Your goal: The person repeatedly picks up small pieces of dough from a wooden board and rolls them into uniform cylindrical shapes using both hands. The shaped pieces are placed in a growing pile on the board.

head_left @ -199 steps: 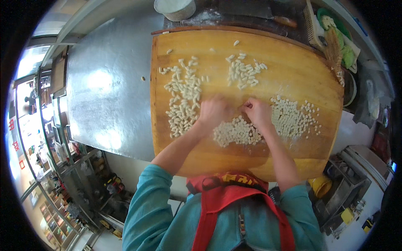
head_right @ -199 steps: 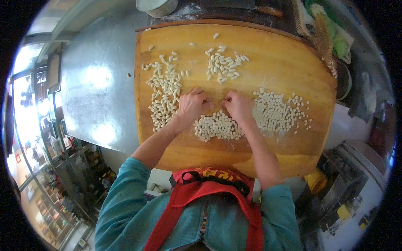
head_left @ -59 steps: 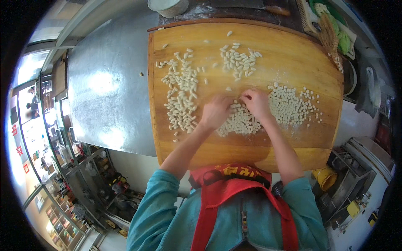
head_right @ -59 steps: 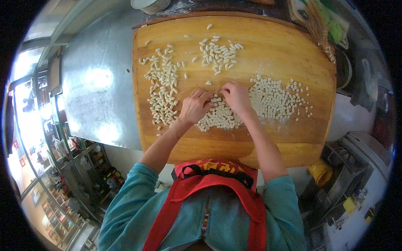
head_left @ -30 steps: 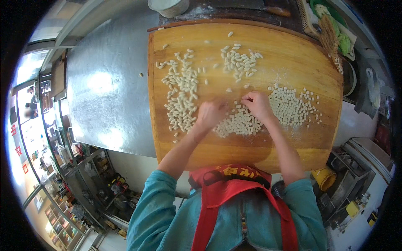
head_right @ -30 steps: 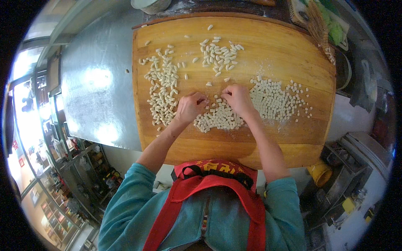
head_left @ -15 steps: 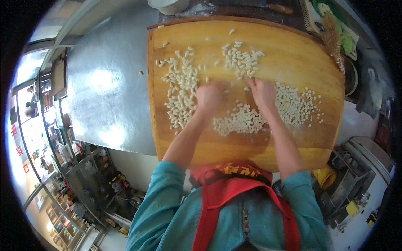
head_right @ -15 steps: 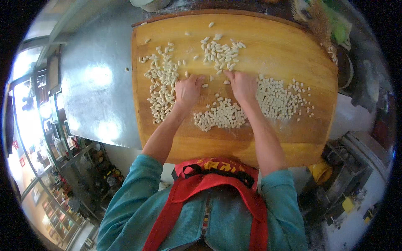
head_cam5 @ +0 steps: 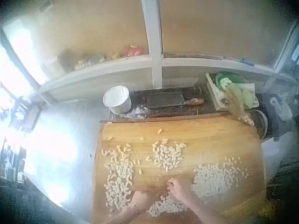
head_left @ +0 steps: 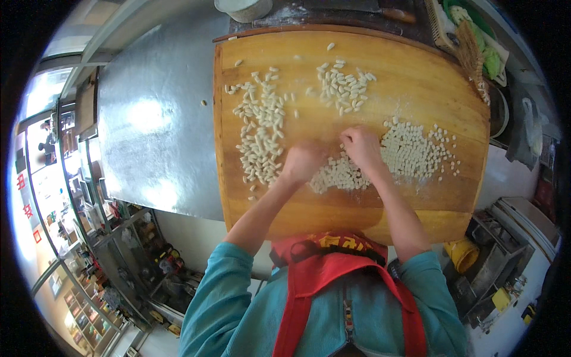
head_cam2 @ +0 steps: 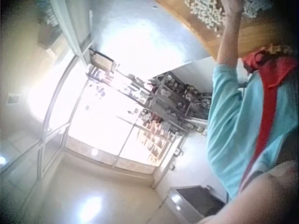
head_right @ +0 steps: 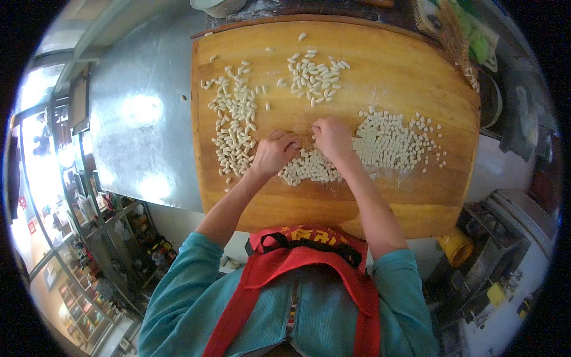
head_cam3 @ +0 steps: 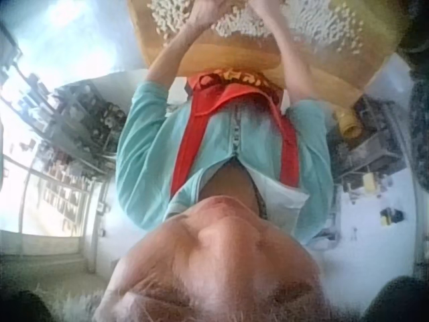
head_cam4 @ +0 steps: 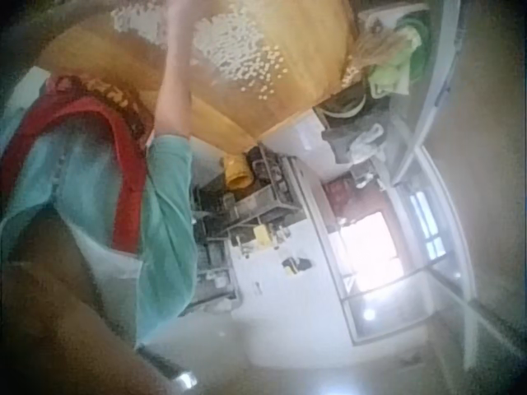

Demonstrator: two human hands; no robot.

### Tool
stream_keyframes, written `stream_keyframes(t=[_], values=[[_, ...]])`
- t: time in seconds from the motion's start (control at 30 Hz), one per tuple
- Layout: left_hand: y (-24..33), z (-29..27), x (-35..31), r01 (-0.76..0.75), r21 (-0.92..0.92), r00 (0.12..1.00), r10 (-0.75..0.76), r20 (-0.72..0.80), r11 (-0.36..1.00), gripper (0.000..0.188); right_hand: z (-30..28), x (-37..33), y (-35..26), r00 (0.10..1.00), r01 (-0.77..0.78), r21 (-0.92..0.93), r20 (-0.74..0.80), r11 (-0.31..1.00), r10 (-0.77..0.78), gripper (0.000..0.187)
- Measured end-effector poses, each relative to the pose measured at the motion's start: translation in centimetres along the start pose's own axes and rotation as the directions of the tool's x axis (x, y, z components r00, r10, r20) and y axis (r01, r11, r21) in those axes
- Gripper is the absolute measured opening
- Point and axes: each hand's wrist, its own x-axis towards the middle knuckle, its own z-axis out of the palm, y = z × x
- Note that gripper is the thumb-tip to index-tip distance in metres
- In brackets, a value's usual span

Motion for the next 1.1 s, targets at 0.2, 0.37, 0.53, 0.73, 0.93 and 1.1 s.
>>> stream_keyframes(t=[0.2, 0.37, 0.53, 0.73, 0.93, 1.1], values=[[-0.6, -0.6, 1.8, 0.075, 0.04, 0.997, -0.074, -0.017, 0.996, 0.015, -0.6, -0.2, 1.6, 0.996, -0.06, 0.042, -0.058, 0.997, 0.063, 0.02], [-0.3, -1.6, 3.7, 0.148, 0.099, 0.988, -0.142, -0.065, 0.984, 0.023, -1.4, 1.6, 1.4, 0.982, -0.116, -0.02, -0.155, 0.993, 0.112, 0.026], [0.1, -1.7, 5.6, 0.253, 0.216, 0.962, -0.269, 0.049, 0.943, 0.024, -1.6, 3.1, 0.8, 0.978, -0.191, -0.131, -0.11, 0.973, 0.178, 0.029], [1.0, -3.9, 3.0, -0.217, -0.133, 0.974, 0.207, -0.089, 0.967, 0.021, -1.5, -0.8, 1.3, 0.991, 0.029, 0.175, -0.132, 0.984, -0.006, 0.019], [-0.4, 1.0, -0.8, -0.16, 0.072, 0.981, 0.151, 0.124, 0.984, 0.019, -0.1, -3.9, -0.2, 0.986, 0.052, -0.093, 0.161, 0.994, -0.037, 0.015], [-1.0, 0.1, -0.2, 0.052, 0.031, 0.999, -0.052, -0.004, 0.998, 0.015, -0.4, -3.2, 1.0, 0.996, -0.067, 0.248, -0.032, 0.966, 0.077, 0.011]])
